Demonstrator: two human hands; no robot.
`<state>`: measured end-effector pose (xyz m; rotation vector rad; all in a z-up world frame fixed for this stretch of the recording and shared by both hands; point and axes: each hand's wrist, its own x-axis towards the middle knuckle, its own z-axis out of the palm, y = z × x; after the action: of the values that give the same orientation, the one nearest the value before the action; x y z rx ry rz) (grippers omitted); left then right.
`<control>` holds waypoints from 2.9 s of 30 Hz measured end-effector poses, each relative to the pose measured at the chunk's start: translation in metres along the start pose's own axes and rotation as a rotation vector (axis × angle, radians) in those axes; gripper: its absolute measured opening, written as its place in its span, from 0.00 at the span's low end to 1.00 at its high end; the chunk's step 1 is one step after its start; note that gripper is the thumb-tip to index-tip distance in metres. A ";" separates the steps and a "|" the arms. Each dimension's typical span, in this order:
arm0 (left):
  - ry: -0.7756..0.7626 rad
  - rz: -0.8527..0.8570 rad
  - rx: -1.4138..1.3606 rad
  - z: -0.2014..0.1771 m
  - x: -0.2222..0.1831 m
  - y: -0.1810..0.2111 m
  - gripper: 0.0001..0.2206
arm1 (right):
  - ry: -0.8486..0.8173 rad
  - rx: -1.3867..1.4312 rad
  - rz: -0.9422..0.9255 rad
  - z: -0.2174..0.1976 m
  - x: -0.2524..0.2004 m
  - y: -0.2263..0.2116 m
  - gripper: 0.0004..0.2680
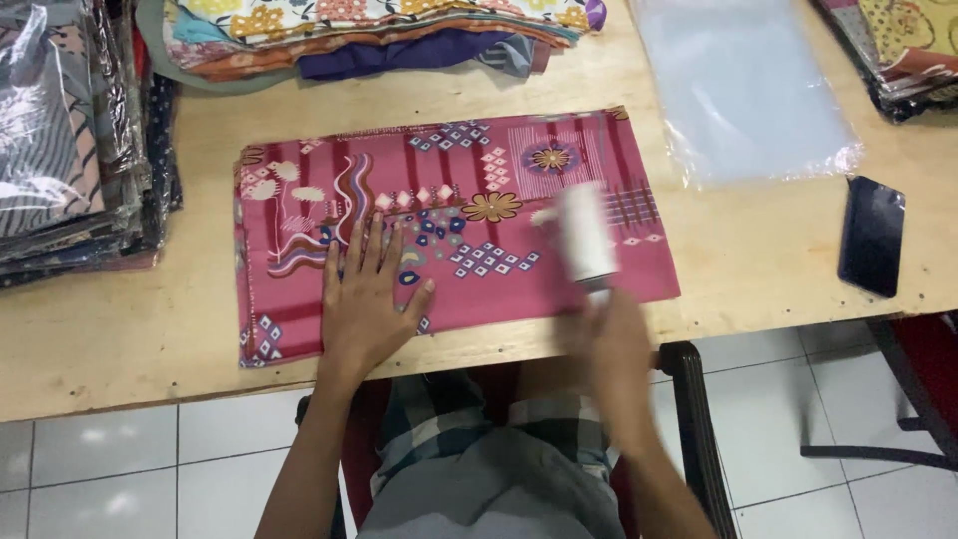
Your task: The person unfolds a piece of patterned pink fabric on a wooden table and uses a lint roller to clean both sides of it.
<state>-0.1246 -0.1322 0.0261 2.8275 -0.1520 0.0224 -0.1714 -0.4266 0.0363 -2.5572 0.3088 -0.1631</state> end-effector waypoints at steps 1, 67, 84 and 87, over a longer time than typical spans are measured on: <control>-0.008 -0.004 -0.001 0.001 0.000 -0.001 0.38 | -0.035 -0.034 -0.129 0.007 -0.011 -0.019 0.11; 0.171 0.034 0.027 0.020 0.078 0.002 0.34 | 0.096 -0.459 -0.078 0.041 0.129 0.085 0.13; 0.203 -0.040 -0.029 0.026 0.117 -0.024 0.30 | 0.028 -0.234 -0.384 0.079 0.091 -0.048 0.13; 0.131 -0.050 0.013 0.020 0.114 -0.021 0.33 | 0.025 -0.212 -0.505 0.103 0.085 -0.071 0.15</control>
<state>-0.0092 -0.1303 0.0039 2.8301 -0.0520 0.1979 -0.0578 -0.3372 -0.0077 -2.7970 -0.3359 -0.3650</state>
